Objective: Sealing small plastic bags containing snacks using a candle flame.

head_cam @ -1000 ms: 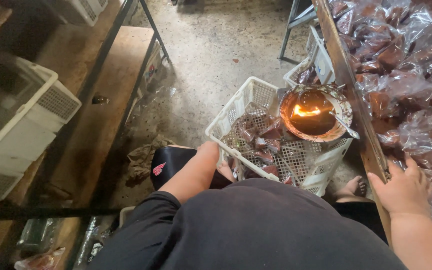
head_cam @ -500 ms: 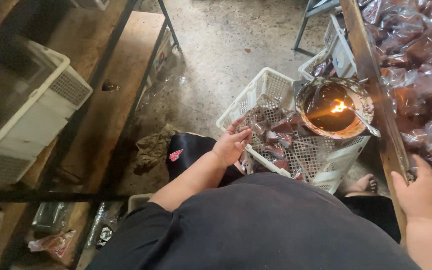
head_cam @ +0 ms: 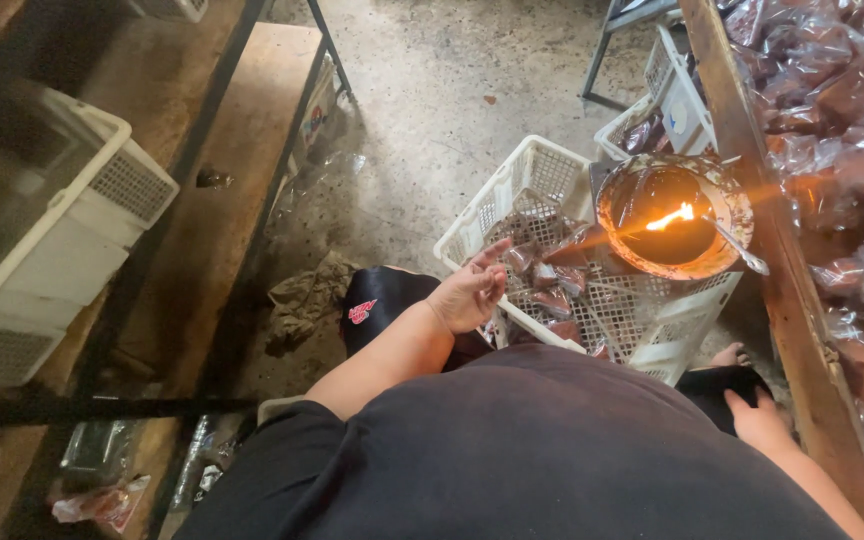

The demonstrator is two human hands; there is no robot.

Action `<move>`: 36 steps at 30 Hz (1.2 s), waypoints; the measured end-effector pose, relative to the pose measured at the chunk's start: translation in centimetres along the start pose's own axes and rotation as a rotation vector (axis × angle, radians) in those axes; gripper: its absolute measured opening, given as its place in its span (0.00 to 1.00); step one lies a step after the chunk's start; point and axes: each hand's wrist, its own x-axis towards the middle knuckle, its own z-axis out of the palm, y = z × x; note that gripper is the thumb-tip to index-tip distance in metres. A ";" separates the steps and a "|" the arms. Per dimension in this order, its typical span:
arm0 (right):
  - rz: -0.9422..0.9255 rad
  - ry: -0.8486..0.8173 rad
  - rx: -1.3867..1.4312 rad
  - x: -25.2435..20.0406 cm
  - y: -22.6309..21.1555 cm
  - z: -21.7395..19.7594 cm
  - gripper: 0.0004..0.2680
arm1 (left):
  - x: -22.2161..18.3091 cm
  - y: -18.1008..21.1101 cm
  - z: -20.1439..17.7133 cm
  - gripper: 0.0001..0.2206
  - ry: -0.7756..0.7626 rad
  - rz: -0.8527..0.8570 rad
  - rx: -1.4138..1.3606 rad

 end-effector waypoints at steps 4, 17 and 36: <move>0.089 0.087 0.073 9.5 6.3 3.7 0.28 | 0.8 0.0 -0.3 0.29 -0.009 0.002 0.151; -0.052 0.294 0.233 1.4 1.8 0.7 0.17 | 3.0 -0.1 -2.3 0.28 0.197 0.095 0.216; 0.155 0.104 0.062 1.7 1.0 0.3 0.29 | 2.8 0.0 -2.3 0.23 0.293 0.038 0.279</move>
